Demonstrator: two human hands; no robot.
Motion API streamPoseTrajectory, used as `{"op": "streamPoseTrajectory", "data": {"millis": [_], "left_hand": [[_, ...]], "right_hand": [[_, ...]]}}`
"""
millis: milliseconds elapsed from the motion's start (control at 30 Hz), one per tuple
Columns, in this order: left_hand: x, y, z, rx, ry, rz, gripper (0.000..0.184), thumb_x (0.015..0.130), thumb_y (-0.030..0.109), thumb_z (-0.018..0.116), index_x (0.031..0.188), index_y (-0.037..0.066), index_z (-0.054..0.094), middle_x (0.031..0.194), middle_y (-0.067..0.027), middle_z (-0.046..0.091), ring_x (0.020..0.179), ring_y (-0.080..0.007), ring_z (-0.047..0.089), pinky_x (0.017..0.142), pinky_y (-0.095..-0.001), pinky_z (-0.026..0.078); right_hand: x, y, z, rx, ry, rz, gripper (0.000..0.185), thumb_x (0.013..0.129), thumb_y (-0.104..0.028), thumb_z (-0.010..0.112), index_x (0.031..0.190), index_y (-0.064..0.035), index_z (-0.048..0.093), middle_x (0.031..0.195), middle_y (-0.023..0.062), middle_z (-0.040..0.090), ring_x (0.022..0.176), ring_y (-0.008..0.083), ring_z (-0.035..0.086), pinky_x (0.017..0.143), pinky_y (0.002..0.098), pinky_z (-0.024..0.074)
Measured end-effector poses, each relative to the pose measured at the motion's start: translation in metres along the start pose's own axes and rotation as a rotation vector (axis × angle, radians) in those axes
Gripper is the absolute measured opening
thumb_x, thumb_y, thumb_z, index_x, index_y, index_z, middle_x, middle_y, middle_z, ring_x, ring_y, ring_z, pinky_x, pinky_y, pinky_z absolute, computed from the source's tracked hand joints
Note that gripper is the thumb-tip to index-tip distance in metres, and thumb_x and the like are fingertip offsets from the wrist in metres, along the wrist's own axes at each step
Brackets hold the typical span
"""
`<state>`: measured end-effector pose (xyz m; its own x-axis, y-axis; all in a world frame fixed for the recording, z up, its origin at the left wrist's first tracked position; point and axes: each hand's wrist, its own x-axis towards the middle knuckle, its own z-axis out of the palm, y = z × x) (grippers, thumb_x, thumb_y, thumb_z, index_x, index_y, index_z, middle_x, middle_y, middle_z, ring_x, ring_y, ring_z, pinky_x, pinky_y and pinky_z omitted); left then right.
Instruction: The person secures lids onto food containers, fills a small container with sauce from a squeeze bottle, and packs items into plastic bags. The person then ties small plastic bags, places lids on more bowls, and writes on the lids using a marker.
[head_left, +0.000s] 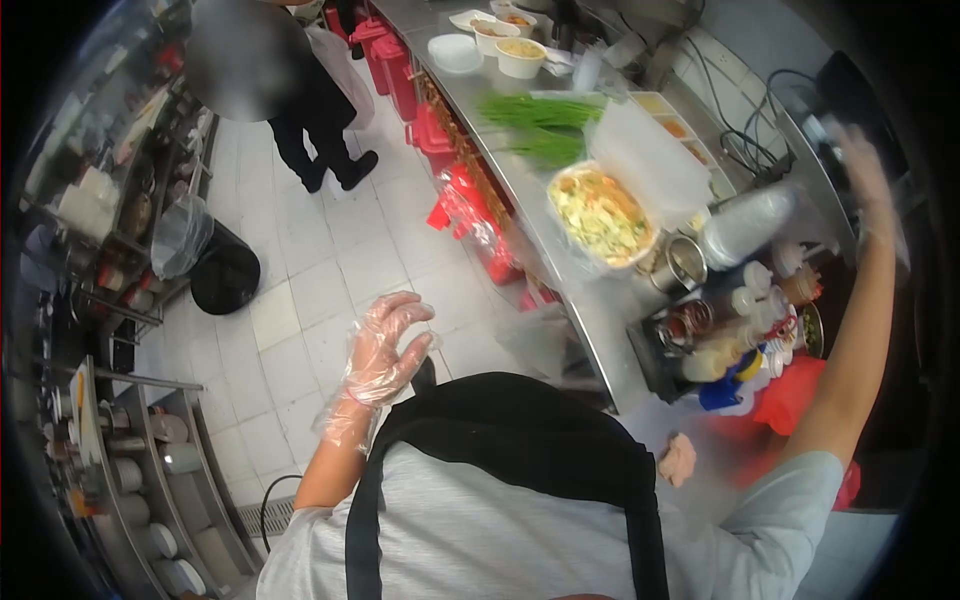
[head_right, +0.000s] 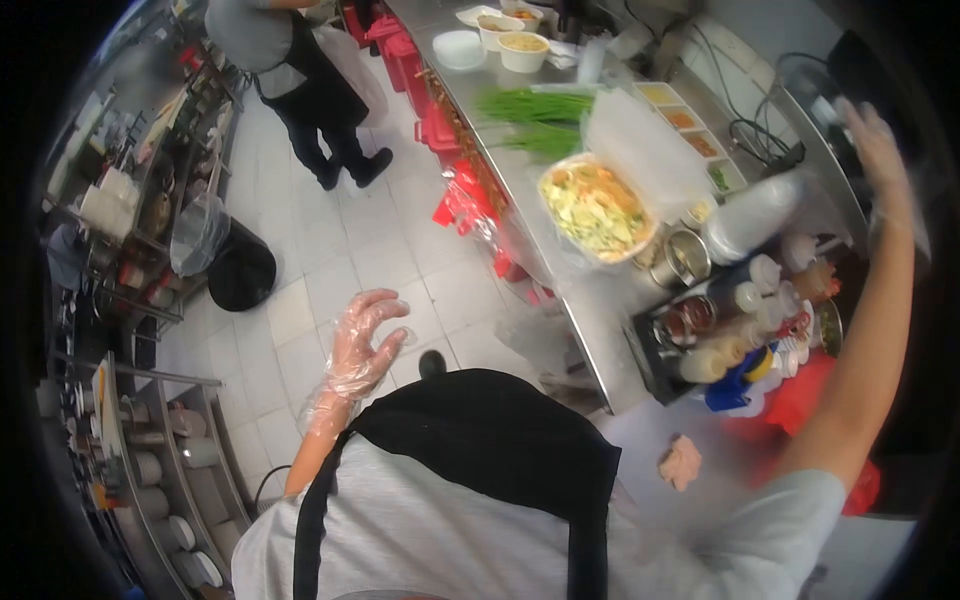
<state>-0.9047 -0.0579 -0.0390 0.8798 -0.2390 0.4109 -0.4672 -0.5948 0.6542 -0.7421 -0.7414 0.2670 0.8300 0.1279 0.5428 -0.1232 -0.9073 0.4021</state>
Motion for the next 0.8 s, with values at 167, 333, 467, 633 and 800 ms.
{"op": "streamPoseTrajectory", "data": {"millis": [167, 333, 467, 633, 800], "left_hand": [[0.059, -0.068, -0.06, 0.08, -0.068, 0.089, 0.029, 0.074, 0.01, 0.071, 0.102, 0.009, 0.062, 0.109, -0.0143, 0.06, 0.1, -0.0355, 0.058, 0.085, -0.0433, 0.047], [0.115, -0.143, -0.117, 0.128, -0.13, 0.099, 0.03, 0.075, 0.01, 0.07, 0.104, 0.008, 0.062, 0.107, -0.0149, 0.061, 0.1, -0.0349, 0.058, 0.085, -0.0415, 0.047], [0.164, -0.198, -0.121, -0.041, -0.123, -0.147, 0.035, 0.078, 0.013, 0.068, 0.112, 0.006, 0.058, 0.11, -0.0141, 0.061, 0.099, -0.0288, 0.059, 0.086, -0.0384, 0.048], [0.272, -0.3, -0.073, -0.638, -0.159, -0.543, 0.048, 0.084, 0.02, 0.065, 0.126, 0.003, 0.047, 0.113, -0.0139, 0.058, 0.099, -0.0221, 0.058, 0.085, -0.036, 0.049], [0.424, -0.35, -0.006, -0.845, -0.242, -0.654, 0.061, 0.085, 0.025, 0.067, 0.133, 0.0, 0.038, 0.113, -0.0152, 0.056, 0.097, -0.0219, 0.058, 0.084, -0.0338, 0.049]], "right_hand": [[-0.044, -0.213, -0.108, 0.459, 0.382, 0.378, 0.045, 0.095, -0.03, 0.05, 0.132, -0.0033, 0.052, 0.129, 0.0159, 0.056, 0.122, 0.0236, 0.051, 0.104, 0.0323, 0.0349], [-0.062, -0.379, -0.059, 1.188, 0.595, 0.513, 0.019, 0.087, -0.01, 0.063, 0.105, -0.0005, 0.065, 0.103, 0.0117, 0.065, 0.094, 0.0171, 0.062, 0.084, 0.0312, 0.0488], [-0.005, -0.509, 0.0, 1.658, 0.163, 0.777, 0.014, 0.085, -0.011, 0.067, 0.098, -0.004, 0.065, 0.086, 0.0047, 0.062, 0.072, 0.0137, 0.061, 0.07, 0.0259, 0.0496], [0.1, -0.591, 0.119, 2.298, -0.308, 0.605, 0.03, 0.087, -0.014, 0.064, 0.113, 0.0011, 0.059, 0.097, 0.0089, 0.064, 0.085, 0.0174, 0.063, 0.076, 0.0293, 0.0523], [0.186, -0.639, 0.276, 2.384, -0.387, 0.891, 0.036, 0.087, -0.012, 0.061, 0.119, 0.003, 0.056, 0.112, 0.0134, 0.061, 0.099, 0.0201, 0.06, 0.084, 0.0334, 0.0508]]}}
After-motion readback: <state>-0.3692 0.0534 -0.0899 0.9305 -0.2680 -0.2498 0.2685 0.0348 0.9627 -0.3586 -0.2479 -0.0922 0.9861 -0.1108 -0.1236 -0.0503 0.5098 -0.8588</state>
